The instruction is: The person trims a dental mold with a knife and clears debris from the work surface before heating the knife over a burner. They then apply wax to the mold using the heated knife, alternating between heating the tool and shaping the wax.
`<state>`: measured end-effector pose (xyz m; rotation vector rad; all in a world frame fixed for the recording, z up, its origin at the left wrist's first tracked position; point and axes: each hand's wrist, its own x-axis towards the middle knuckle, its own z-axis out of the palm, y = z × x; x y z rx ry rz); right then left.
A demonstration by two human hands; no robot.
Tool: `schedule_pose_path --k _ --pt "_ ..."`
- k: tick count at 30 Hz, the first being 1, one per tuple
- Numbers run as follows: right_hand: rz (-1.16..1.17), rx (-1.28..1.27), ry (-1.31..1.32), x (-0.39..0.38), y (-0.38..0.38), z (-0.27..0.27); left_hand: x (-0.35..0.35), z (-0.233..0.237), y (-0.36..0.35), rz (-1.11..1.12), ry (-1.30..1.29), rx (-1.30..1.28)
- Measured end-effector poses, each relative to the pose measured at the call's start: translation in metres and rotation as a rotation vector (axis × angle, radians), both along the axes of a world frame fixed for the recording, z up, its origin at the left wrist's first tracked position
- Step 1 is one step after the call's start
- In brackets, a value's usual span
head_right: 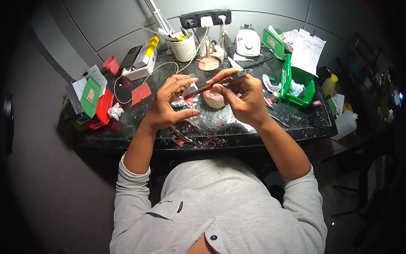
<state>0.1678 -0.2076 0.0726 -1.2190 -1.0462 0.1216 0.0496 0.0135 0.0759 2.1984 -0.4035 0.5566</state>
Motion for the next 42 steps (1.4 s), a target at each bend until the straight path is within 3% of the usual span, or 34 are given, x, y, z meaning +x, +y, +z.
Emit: schedule_pose_path --k 4,8,11,15,17,18,20,25,31,38,42 --pt "-0.002 0.039 -0.056 0.002 -0.002 0.003 0.002 -0.003 0.002 0.0 -0.011 -0.01" --pt "-0.159 0.174 0.043 0.025 -0.018 0.008 0.007 -0.011 0.007 0.053 -0.035 -0.065" --pt "-0.276 0.004 0.129 0.043 -0.027 0.006 0.008 -0.01 0.008 0.082 -0.058 -0.105" --pt "-0.451 -0.663 -0.001 0.046 -0.03 0.002 0.008 -0.01 0.012 0.037 -0.001 -0.19" --pt "-0.472 -0.768 -0.055 0.038 -0.026 0.006 0.007 -0.01 0.014 -0.177 0.1 -0.573" --pt "-0.489 -0.875 -0.115 0.036 -0.025 0.007 0.006 -0.009 0.015 -0.181 0.104 -0.569" --pt "-0.507 -0.885 -0.114 0.037 -0.025 0.009 0.004 -0.004 0.018 -0.337 0.113 -0.742" --pt "-0.543 -0.816 -0.105 0.039 -0.026 0.007 0.006 -0.006 0.026 -0.48 0.093 -0.835" --pt "-0.53 -0.946 -0.15 0.042 -0.027 0.0 0.008 -0.009 0.031 -0.56 0.045 -0.809" --pt "-0.537 -0.978 -0.269 0.049 -0.033 -0.001 0.004 -0.007 0.028 -0.511 0.088 -0.791" --pt "-0.51 -0.823 -0.22 0.056 -0.053 0.0 0.003 -0.005 0.024 -0.463 0.117 -0.823"
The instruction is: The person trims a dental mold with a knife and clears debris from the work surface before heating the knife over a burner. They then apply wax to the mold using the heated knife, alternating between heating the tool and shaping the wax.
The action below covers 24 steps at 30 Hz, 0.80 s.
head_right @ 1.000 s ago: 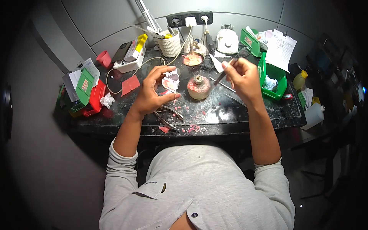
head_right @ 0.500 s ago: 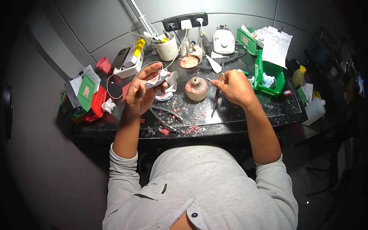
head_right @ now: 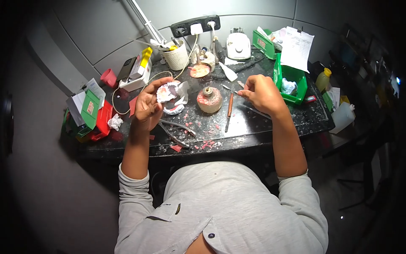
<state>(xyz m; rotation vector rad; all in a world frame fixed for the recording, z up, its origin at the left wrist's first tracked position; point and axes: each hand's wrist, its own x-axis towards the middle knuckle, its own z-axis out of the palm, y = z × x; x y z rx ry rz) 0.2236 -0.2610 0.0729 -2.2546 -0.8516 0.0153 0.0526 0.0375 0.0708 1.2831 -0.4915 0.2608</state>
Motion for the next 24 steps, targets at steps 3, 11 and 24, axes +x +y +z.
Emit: schedule_pose_path --k 3,11,24 --pt "-0.006 0.102 -0.006 0.004 -0.026 -0.001 0.004 -0.004 0.007 0.059 -0.03 -0.044" --pt "0.11 -0.284 0.003 -0.009 -0.041 0.0 0.008 -0.008 0.009 0.165 0.043 -0.116" --pt "-0.149 -0.235 -0.257 -0.002 -0.025 -0.023 0.011 -0.006 0.007 0.162 0.172 -0.224"
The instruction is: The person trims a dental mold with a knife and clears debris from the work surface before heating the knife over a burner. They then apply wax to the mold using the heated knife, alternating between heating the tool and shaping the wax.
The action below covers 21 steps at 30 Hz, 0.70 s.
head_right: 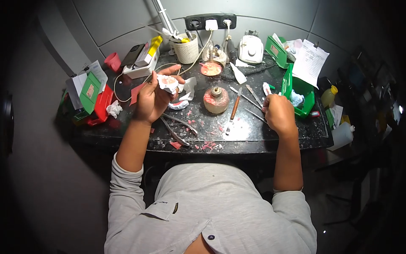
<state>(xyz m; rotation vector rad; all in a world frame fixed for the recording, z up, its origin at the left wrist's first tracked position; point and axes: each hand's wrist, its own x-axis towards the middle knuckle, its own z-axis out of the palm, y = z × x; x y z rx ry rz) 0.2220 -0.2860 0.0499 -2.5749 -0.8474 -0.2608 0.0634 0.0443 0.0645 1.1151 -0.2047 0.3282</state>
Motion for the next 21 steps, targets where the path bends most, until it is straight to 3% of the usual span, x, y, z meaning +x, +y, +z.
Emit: schedule_pose_path --k 2,6,12,14,17,21 --pt "0.009 -0.001 0.025 0.001 0.002 0.0 0.001 -0.006 0.007 -0.14 -0.05 -0.004" --pt "0.024 0.002 0.045 -0.003 0.0 0.001 0.0 -0.004 0.004 -0.146 0.004 0.04" --pt "0.024 -0.054 -0.1 0.002 0.001 -0.016 0.001 -0.007 -0.002 0.047 0.076 0.183" --pt "-0.047 -0.041 -0.191 0.002 0.003 -0.018 0.007 -0.016 0.001 0.265 0.07 0.442" --pt "-0.063 -0.083 -0.315 -0.003 0.003 -0.014 0.006 -0.015 -0.001 0.376 0.09 0.627" --pt "-0.104 -0.102 -0.301 -0.004 0.001 -0.002 0.006 -0.016 -0.003 0.424 0.03 0.667"
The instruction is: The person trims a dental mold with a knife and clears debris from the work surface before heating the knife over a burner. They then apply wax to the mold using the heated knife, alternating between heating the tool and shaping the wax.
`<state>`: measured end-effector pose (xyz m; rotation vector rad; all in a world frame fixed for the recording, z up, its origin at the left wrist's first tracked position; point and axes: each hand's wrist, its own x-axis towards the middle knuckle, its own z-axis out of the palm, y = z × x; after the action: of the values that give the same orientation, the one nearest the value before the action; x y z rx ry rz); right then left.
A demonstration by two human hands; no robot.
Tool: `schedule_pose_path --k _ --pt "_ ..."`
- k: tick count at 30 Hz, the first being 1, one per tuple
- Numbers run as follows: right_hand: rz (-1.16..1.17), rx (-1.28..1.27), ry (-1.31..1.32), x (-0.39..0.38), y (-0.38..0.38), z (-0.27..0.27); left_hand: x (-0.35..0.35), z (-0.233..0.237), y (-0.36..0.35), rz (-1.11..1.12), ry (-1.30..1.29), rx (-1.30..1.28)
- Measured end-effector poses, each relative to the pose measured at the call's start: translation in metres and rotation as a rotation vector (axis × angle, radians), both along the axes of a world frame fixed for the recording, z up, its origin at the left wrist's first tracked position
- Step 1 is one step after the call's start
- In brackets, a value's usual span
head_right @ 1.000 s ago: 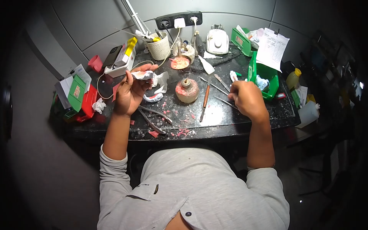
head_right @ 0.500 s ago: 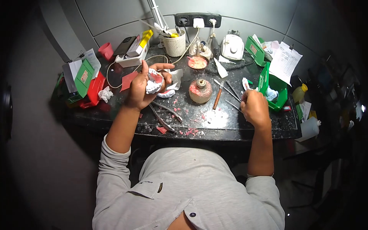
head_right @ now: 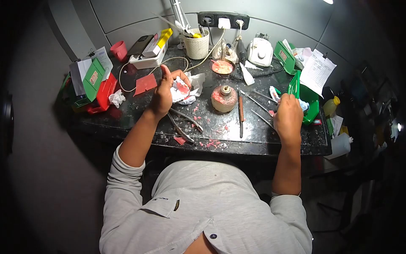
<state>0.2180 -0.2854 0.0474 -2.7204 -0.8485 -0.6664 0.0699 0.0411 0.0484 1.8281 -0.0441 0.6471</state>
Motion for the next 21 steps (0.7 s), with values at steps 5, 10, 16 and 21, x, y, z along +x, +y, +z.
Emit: schedule_pose_path --k 5,10,16,21 --pt "0.226 0.65 0.249 0.008 0.004 0.014 0.003 -0.006 0.002 -0.03 -0.038 -0.087" --pt "0.826 1.142 0.881 -0.013 0.019 0.029 -0.005 0.001 -0.003 -0.136 0.104 -0.199" --pt "1.115 1.146 1.193 -0.053 0.064 0.01 -0.007 -0.001 -0.006 -0.443 0.037 -0.048" --pt "1.073 1.066 0.922 -0.072 0.082 0.0 -0.012 0.003 -0.003 -0.592 -0.104 0.082"
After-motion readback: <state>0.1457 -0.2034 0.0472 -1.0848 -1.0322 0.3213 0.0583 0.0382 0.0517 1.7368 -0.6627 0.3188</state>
